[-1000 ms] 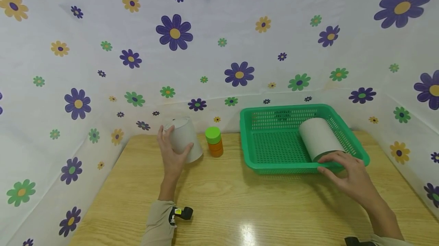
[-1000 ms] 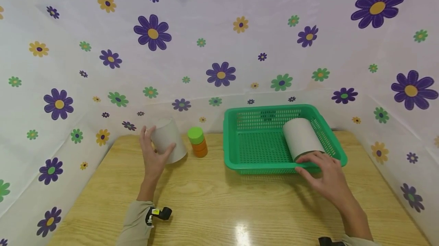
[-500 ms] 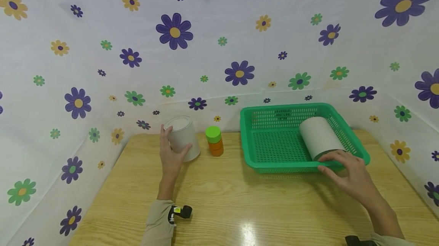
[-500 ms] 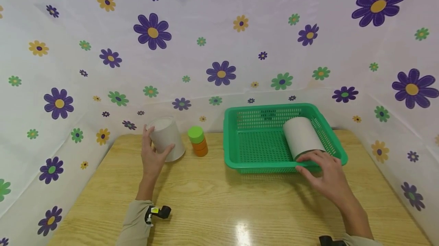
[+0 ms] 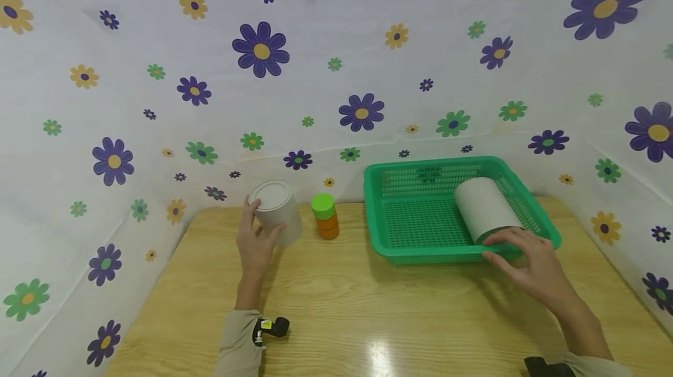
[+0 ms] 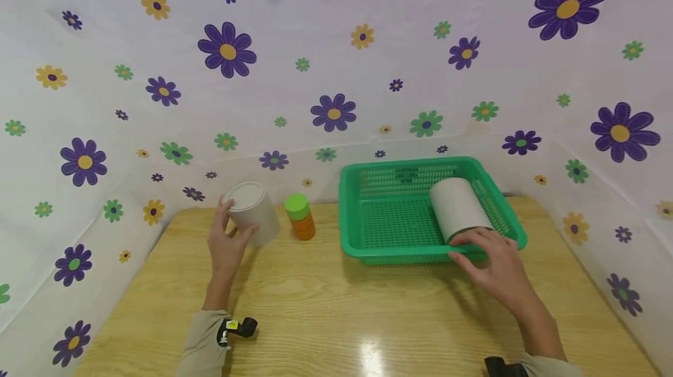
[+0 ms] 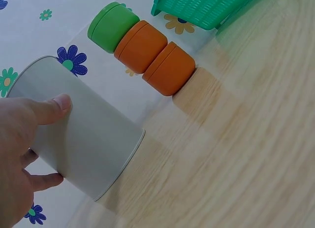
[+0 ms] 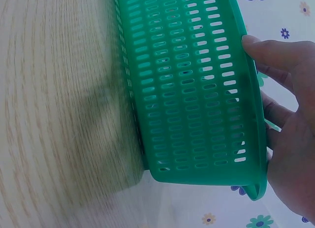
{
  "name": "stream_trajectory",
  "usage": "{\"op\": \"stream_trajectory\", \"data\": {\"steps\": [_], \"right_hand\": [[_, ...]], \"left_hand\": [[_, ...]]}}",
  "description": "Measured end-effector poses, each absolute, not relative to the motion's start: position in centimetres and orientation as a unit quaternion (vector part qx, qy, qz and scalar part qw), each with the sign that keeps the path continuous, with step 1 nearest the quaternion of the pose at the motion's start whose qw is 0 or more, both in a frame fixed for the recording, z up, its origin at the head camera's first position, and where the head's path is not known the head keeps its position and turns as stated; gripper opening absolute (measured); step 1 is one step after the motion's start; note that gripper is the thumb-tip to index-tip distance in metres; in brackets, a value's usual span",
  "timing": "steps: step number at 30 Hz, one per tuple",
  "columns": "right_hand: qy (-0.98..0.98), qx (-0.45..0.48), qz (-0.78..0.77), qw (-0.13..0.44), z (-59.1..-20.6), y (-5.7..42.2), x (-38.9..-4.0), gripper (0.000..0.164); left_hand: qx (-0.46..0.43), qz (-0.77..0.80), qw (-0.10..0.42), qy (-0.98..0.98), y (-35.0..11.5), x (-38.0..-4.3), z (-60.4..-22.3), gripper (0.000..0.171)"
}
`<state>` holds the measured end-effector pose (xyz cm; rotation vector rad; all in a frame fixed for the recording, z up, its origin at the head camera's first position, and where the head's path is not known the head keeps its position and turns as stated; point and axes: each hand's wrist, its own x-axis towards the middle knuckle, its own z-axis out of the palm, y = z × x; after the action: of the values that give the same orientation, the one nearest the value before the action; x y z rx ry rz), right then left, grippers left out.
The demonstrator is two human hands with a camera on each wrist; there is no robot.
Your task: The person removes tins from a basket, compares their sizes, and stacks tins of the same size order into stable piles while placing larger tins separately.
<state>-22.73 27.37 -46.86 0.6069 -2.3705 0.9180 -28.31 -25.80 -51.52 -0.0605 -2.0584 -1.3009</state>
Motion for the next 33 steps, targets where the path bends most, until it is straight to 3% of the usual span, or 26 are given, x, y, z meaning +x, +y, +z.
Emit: {"op": "stream_trajectory", "data": {"steps": [22,33], "right_hand": [[-0.878,0.221,0.345,0.247,-46.7,27.4,-22.6,0.033],[-0.878,0.223,0.34,0.252,-46.7,27.5,-22.5,0.032]], "left_hand": [[-0.055,-0.414,0.418,-0.807,-25.5,-28.1,-49.3,0.076],[-0.094,-0.395,0.434,-0.804,-23.8,-27.0,-45.7,0.05]]}}
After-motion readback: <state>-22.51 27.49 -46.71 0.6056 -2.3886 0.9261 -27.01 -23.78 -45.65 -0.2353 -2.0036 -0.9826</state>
